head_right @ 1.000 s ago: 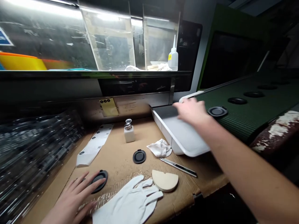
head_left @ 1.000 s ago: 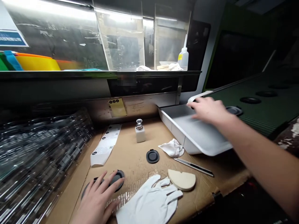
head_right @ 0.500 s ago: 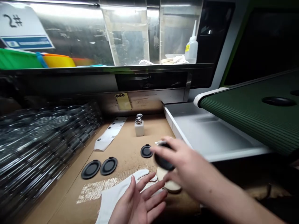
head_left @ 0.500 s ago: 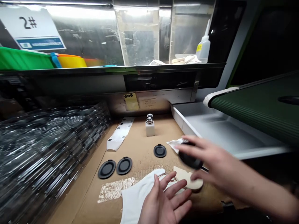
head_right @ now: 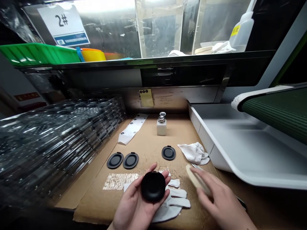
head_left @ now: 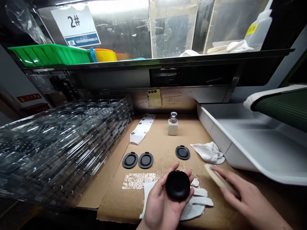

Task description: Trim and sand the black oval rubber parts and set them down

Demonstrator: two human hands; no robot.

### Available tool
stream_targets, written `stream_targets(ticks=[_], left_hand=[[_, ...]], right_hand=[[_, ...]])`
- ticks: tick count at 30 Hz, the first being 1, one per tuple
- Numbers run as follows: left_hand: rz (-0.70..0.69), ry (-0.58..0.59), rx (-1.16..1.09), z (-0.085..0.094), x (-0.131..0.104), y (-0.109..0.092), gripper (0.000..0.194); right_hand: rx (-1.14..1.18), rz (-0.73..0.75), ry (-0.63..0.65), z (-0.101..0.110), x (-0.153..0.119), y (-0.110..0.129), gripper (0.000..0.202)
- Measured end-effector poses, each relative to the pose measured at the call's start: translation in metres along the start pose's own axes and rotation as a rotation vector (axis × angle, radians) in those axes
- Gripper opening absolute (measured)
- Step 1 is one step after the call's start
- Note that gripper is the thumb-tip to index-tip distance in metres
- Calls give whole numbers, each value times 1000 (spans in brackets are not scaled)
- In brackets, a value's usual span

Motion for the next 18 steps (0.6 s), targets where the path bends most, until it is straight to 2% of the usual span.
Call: stream_targets(ticks=[2,4,8,10,15,18], left_hand=[[-31,27,34,0,3,1,37],[-76,36,77,0,5,2,35],[-159,0,98,0,4,4,33],[-185,-22,92,1,3,4,34],[-192,-33,92,2,2,7,33],[-202,-59,90,3,2,5,33]], right_hand=[[30,-49,-139,11,1,6,37],[56,-16,-244,15,-2,24,36],[138,372,-280,2,-12,80,38],[206,474,-252,-4,-8,95,36],[239,365,-200,-1,23,85,36],[267,345,-186,-3,20,85,38]])
Point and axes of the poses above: each hand's wrist, its own x-axis towards the middle knuckle, its own z-axis out of the back of the hand, y = z × x, the point moved 4 cm from there along x, towards the middle knuckle, and after that the axes turned 14 degrees about -y, right-handed, at the moved point
